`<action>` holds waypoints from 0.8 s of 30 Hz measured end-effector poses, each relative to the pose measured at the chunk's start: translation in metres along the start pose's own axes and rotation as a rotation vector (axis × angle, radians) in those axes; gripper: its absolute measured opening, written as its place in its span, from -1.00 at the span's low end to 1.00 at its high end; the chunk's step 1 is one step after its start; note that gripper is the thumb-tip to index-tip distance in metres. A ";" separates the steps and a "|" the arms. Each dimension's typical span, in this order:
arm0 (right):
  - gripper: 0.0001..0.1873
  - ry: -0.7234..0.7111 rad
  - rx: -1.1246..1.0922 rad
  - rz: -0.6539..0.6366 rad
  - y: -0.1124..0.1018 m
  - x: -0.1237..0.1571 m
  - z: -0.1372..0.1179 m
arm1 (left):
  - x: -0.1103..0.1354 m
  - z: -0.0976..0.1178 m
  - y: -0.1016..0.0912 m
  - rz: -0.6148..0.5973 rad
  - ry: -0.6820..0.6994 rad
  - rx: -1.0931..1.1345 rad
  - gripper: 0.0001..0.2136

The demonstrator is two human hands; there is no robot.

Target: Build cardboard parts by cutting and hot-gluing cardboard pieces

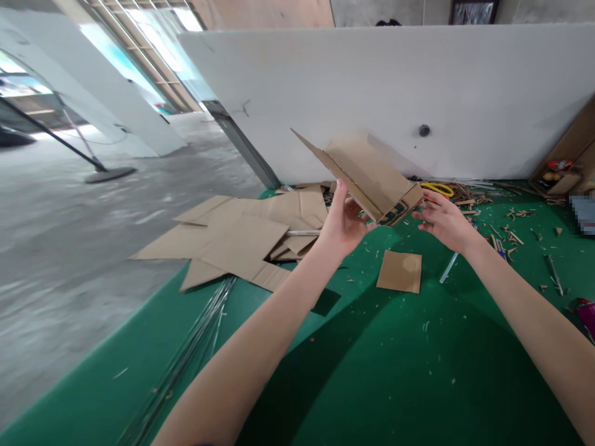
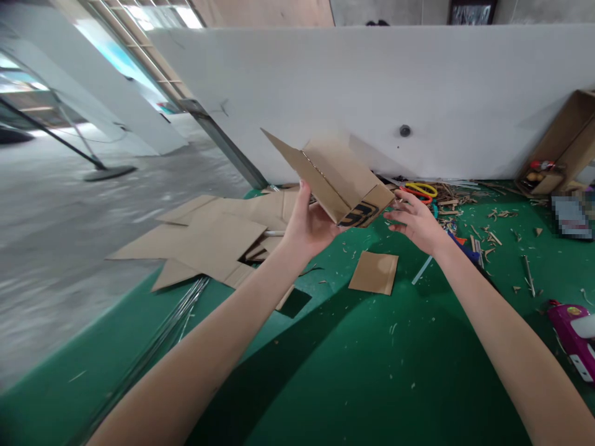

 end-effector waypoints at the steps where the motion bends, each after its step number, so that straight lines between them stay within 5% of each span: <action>1: -0.44 -0.019 0.008 0.011 -0.001 -0.002 0.000 | 0.000 0.000 0.000 -0.001 0.002 -0.002 -0.41; 11: -0.76 -0.229 0.169 0.460 -0.072 -0.007 -0.016 | -0.005 0.007 -0.007 0.002 0.022 -0.009 -0.40; 16: -0.93 -0.450 0.093 0.782 -0.138 0.011 -0.078 | -0.003 0.026 -0.015 0.050 0.097 0.062 -0.43; 20: -0.65 -0.624 0.246 0.987 -0.191 0.039 -0.147 | 0.001 0.040 -0.013 0.024 0.186 0.160 -0.42; 24: -0.40 -0.590 0.637 1.213 -0.246 0.080 -0.204 | 0.004 0.046 -0.004 -0.057 0.229 0.191 -0.42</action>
Point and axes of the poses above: each hand's wrist, its own x-axis away from the middle knuckle, its own y-axis out of the palm, z = x × y, the point moved 10 cm from there along -x, towards the middle knuckle, and after that the axes turned 8 degrees about -x, right-handed, at the moved point
